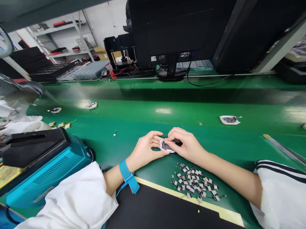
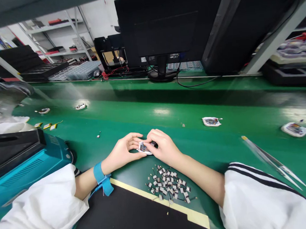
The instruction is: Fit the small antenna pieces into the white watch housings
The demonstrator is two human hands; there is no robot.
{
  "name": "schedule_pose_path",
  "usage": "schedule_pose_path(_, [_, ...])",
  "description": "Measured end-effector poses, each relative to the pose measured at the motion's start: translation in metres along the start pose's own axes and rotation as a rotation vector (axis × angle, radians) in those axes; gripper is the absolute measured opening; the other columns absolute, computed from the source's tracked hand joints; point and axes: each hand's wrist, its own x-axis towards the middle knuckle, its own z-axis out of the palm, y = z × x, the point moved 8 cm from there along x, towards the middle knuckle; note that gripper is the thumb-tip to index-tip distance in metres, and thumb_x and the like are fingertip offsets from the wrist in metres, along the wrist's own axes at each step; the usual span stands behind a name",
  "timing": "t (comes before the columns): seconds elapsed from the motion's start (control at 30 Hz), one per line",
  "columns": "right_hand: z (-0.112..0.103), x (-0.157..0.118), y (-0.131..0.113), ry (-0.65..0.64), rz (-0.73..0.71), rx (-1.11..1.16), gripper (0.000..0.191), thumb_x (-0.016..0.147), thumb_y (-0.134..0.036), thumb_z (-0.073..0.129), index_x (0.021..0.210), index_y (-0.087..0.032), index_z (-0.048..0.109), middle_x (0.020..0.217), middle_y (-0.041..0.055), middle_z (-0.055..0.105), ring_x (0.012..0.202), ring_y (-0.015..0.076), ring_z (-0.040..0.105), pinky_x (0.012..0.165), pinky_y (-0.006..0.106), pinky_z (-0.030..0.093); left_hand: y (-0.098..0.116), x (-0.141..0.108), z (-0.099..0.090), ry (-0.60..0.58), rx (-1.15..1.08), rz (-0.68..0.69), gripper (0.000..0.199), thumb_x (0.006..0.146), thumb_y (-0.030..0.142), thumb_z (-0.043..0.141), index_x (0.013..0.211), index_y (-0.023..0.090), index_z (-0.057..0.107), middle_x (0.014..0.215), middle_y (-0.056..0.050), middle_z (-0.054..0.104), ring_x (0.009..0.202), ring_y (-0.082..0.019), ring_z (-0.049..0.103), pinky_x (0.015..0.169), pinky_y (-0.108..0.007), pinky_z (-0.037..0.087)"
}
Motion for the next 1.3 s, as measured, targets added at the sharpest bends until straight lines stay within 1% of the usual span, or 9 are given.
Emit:
schedule_pose_path(0.37, [0.011,0.0,0.016,-0.118,0.131,0.005,0.012,0.076,-0.016,0.053,0.063,-0.014,0.051,0.069,0.0006,0.053,0.067,0.0096,0.047,0.064,0.024,0.037,-0.004,0.001,0.0,-0.005,0.016,-0.013,0.051,0.057,0.014,0.071,0.101,0.011,0.046,0.087,-0.006,0.059,0.08,-0.014,0.06,0.078,-0.03,0.052])
schedule_pose_path(0.57, [0.013,-0.005,0.014,-0.223,0.146,-0.074,0.012,0.077,-0.019,0.05,0.067,-0.015,0.055,0.075,0.0022,0.054,0.07,0.0116,0.044,0.066,0.027,0.035,-0.004,0.0,0.001,-0.011,0.041,-0.005,0.052,0.057,0.015,0.071,0.102,0.013,0.045,0.09,-0.006,0.059,0.079,-0.012,0.06,0.077,-0.027,0.052])
schedule_pose_path(0.67, [0.012,-0.01,0.011,-0.269,0.101,-0.2,0.016,0.081,-0.022,0.045,0.078,-0.016,0.06,0.079,0.0034,0.054,0.071,0.0126,0.043,0.066,0.027,0.035,-0.005,0.0,0.0,-0.008,0.053,-0.009,0.051,0.058,0.016,0.07,0.103,0.013,0.046,0.089,-0.005,0.059,0.079,-0.012,0.06,0.077,-0.026,0.052])
schedule_pose_path(0.77, [0.008,-0.01,0.01,-0.202,0.045,-0.25,0.018,0.081,-0.024,0.047,0.09,-0.019,0.061,0.081,0.0033,0.054,0.072,0.0122,0.044,0.066,0.026,0.036,-0.005,0.0,0.0,-0.009,0.068,-0.015,0.052,0.057,0.017,0.071,0.102,0.014,0.045,0.089,-0.005,0.058,0.078,-0.012,0.06,0.076,-0.027,0.052])
schedule_pose_path(0.83, [0.006,-0.007,0.008,-0.139,0.006,-0.247,0.015,0.08,-0.025,0.05,0.087,-0.018,0.062,0.08,0.0028,0.055,0.072,0.0114,0.045,0.067,0.024,0.037,-0.006,0.001,0.0,-0.012,0.077,-0.016,0.052,0.057,0.018,0.071,0.102,0.014,0.045,0.09,-0.005,0.058,0.079,-0.013,0.06,0.076,-0.027,0.052])
schedule_pose_path(0.9, [0.006,-0.003,0.007,-0.124,-0.029,-0.26,0.013,0.079,-0.023,0.051,0.079,-0.016,0.061,0.076,0.0022,0.056,0.07,0.0108,0.046,0.067,0.023,0.037,-0.006,0.001,0.001,-0.017,0.083,-0.015,0.052,0.058,0.018,0.071,0.102,0.013,0.045,0.09,-0.005,0.058,0.08,-0.013,0.06,0.077,-0.028,0.052])
schedule_pose_path(1.03, [0.009,0.005,-0.001,-0.19,-0.1,-0.335,0.015,0.08,-0.022,0.049,0.071,-0.014,0.058,0.072,0.0022,0.055,0.067,0.0114,0.044,0.064,0.025,0.035,-0.005,0.001,0.002,-0.025,0.092,-0.005,0.052,0.058,0.018,0.07,0.103,0.013,0.044,0.09,-0.005,0.058,0.08,-0.012,0.06,0.077,-0.027,0.052])
schedule_pose_path(1.17, [0.015,0.011,-0.014,-0.305,-0.235,-0.5,0.019,0.081,-0.022,0.046,0.069,-0.012,0.057,0.069,0.0044,0.052,0.065,0.0132,0.043,0.061,0.026,0.033,-0.001,0.001,0.0,-0.019,0.112,0.009,0.05,0.059,0.019,0.07,0.102,0.013,0.045,0.089,-0.005,0.058,0.079,-0.012,0.059,0.077,-0.027,0.052])
schedule_pose_path(1.3, [0.024,0.016,-0.023,-0.384,-0.366,-0.525,0.017,0.08,-0.017,0.046,0.07,-0.009,0.058,0.068,0.0066,0.052,0.066,0.0158,0.043,0.06,0.028,0.033,0.001,0.001,-0.001,-0.017,0.152,0.023,0.047,0.059,0.02,0.07,0.099,0.013,0.046,0.089,-0.005,0.059,0.076,-0.011,0.059,0.075,-0.026,0.053])
